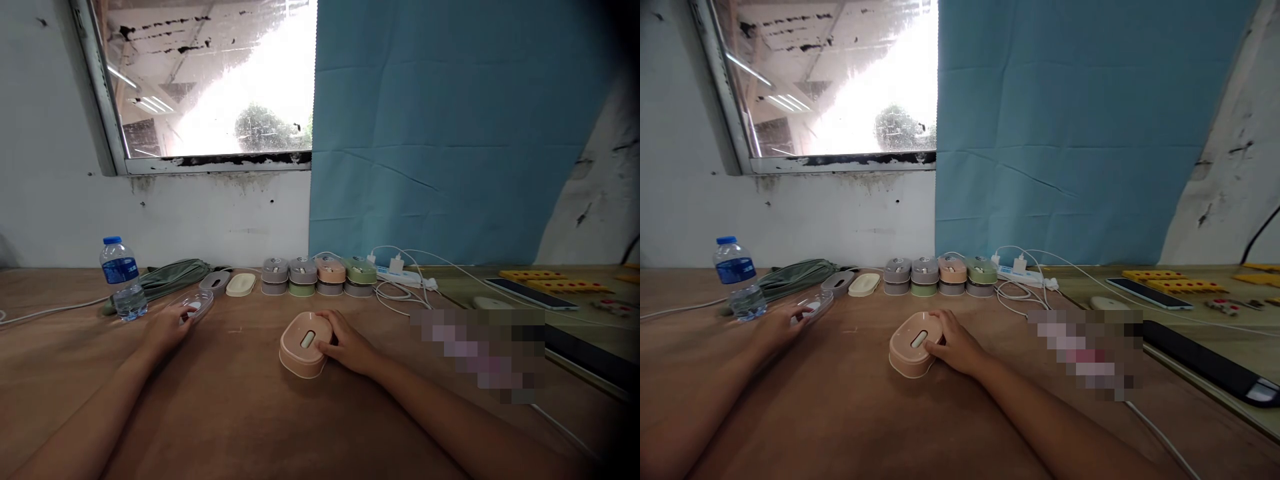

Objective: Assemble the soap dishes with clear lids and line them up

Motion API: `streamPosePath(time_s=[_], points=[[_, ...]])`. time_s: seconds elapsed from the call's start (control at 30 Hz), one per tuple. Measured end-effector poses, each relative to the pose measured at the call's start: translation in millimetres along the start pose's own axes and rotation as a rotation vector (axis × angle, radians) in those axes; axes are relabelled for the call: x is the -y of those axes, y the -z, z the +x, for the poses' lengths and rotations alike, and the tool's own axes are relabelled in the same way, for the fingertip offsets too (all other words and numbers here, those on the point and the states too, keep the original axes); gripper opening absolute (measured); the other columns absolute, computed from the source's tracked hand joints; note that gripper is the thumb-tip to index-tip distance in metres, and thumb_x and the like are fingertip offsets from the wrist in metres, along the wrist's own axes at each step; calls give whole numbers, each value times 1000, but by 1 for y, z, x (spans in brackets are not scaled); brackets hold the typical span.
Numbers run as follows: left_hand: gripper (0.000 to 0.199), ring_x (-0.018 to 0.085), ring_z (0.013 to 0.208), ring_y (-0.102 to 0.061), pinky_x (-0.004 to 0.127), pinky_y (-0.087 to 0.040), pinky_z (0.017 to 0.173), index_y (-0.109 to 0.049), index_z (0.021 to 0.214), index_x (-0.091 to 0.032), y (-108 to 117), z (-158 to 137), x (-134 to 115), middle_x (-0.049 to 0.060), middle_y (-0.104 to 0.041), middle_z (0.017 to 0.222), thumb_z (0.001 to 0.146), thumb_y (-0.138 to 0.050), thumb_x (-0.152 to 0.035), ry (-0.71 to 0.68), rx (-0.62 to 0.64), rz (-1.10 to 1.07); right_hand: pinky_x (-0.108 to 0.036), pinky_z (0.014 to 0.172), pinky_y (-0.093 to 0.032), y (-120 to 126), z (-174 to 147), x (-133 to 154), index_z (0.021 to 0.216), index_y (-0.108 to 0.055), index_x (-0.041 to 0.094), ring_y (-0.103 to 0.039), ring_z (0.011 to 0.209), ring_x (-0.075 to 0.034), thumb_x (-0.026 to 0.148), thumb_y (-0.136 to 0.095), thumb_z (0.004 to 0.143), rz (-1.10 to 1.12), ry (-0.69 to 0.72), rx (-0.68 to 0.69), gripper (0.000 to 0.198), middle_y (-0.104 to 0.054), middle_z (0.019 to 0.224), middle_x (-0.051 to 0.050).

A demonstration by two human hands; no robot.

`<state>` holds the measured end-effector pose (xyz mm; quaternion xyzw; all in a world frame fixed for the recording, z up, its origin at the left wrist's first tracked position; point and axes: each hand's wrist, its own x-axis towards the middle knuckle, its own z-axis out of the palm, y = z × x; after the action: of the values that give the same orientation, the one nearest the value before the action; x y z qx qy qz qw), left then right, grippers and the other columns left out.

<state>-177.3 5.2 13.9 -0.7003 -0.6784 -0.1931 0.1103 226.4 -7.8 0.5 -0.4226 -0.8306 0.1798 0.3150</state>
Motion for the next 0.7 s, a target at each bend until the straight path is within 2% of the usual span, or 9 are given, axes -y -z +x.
streamPosePath(time_s=[0.23, 0.43, 0.57, 0.7], points=[[34, 20, 88, -56, 28, -41, 76, -61, 99, -22, -7, 1, 3, 4, -63, 96, 77, -40, -37, -26, -9, -42, -34, 93, -33, -1, 0, -3, 118, -37, 18, -40, 110, -22, 33, -55, 74, -8, 20, -4, 50, -41, 118, -8], [38, 22, 99, -53, 30, -40, 82, -61, 101, -20, -7, 1, -1, 7, -61, 102, 79, -36, -38, -44, -15, 12, -34, 92, -34, 0, 0, -1, 118, -36, 18, -40, 110, -22, 33, -55, 73, -15, 13, -4, 50, -40, 119, -9], [39, 21, 94, -54, 27, -41, 78, -60, 104, -19, -5, 0, -6, 7, -60, 101, 81, -34, -38, -63, -28, 23, -34, 93, -34, 0, -1, -1, 117, -37, 18, -40, 110, -22, 33, -54, 74, -15, 22, -3, 49, -41, 118, -9], [41, 18, 81, -56, 26, -41, 69, -54, 112, -23, 2, -3, -10, 4, -57, 95, 80, -35, -39, -4, -75, 17, -34, 93, -33, 0, -1, 0, 118, -37, 18, -39, 111, -22, 32, -54, 74, -4, 13, 2, 49, -40, 119, -9]])
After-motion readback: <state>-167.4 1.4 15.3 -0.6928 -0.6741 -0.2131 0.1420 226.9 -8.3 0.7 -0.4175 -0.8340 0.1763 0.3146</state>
